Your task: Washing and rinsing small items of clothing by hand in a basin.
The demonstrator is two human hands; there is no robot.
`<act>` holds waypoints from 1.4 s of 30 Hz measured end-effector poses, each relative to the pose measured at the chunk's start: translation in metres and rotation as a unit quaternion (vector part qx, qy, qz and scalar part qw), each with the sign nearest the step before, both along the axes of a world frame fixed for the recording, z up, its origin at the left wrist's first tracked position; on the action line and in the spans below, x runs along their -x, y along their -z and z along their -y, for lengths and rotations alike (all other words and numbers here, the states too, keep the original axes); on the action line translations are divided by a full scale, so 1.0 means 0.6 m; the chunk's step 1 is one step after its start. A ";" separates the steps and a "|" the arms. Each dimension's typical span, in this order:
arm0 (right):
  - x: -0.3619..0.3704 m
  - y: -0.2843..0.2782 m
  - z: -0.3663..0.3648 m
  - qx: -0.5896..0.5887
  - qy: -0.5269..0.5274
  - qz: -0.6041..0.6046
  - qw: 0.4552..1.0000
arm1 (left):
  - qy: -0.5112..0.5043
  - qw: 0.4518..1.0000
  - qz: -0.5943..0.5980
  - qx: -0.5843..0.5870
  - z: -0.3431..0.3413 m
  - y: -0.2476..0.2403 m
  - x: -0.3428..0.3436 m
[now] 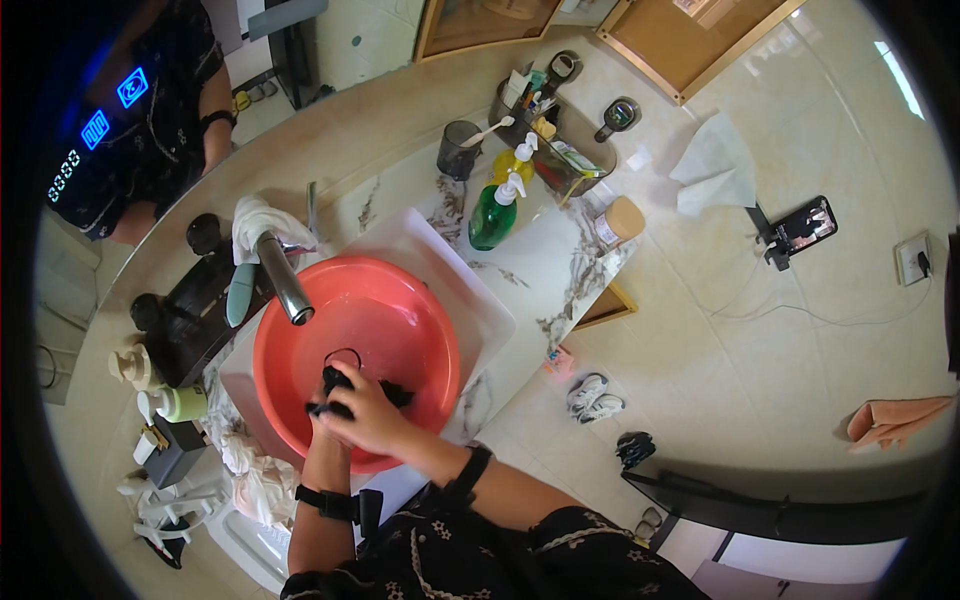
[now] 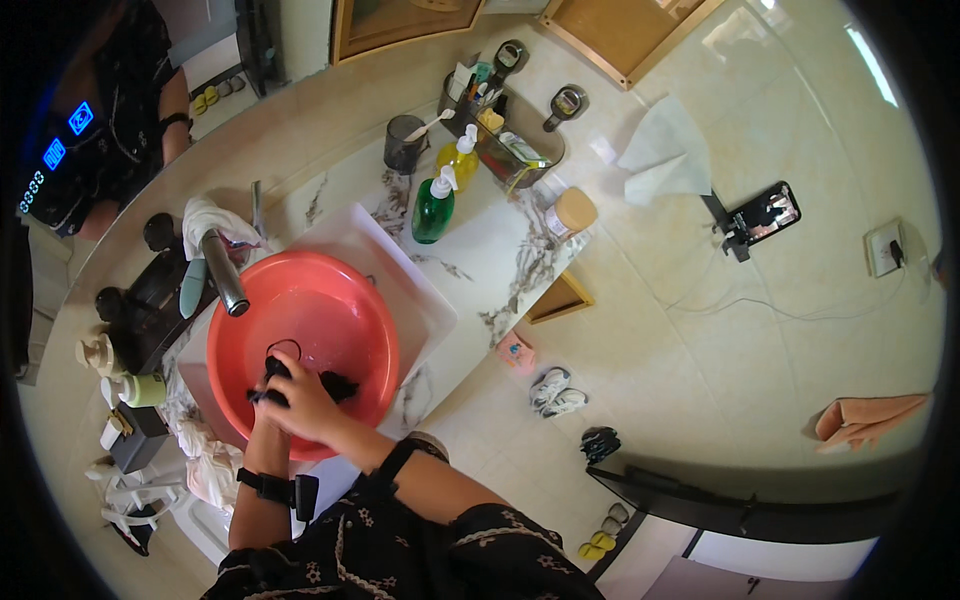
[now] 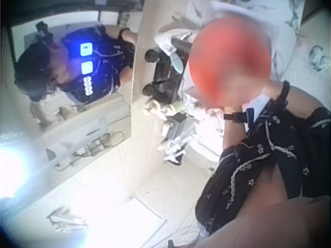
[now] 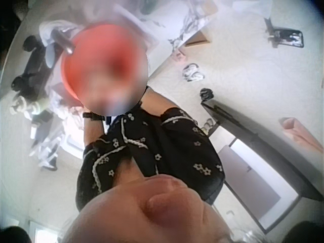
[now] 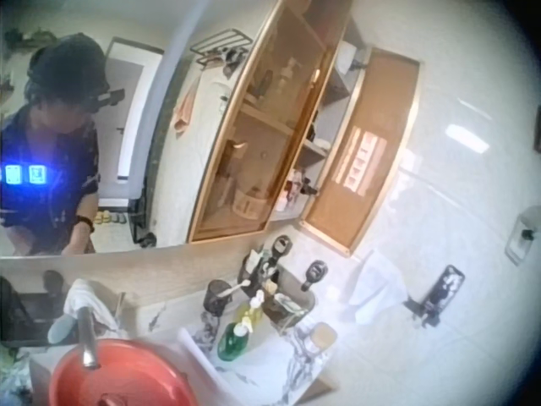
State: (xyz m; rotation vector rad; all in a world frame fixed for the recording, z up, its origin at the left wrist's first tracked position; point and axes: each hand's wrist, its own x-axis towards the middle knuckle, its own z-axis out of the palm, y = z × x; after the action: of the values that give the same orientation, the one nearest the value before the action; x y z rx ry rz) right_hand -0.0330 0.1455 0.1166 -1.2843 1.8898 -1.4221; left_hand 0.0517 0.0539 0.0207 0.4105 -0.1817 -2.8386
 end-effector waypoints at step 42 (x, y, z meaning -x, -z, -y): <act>-0.009 -0.038 0.001 -0.053 0.104 -0.178 0.977 | -0.346 0.935 0.048 0.055 -0.097 -0.063 0.053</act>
State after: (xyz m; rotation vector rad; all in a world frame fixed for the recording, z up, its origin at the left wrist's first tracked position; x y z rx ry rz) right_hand -0.0274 0.1447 0.1397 -1.3950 2.3629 -1.2276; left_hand 0.0198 0.1118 0.0585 0.4758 -0.1705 -2.1073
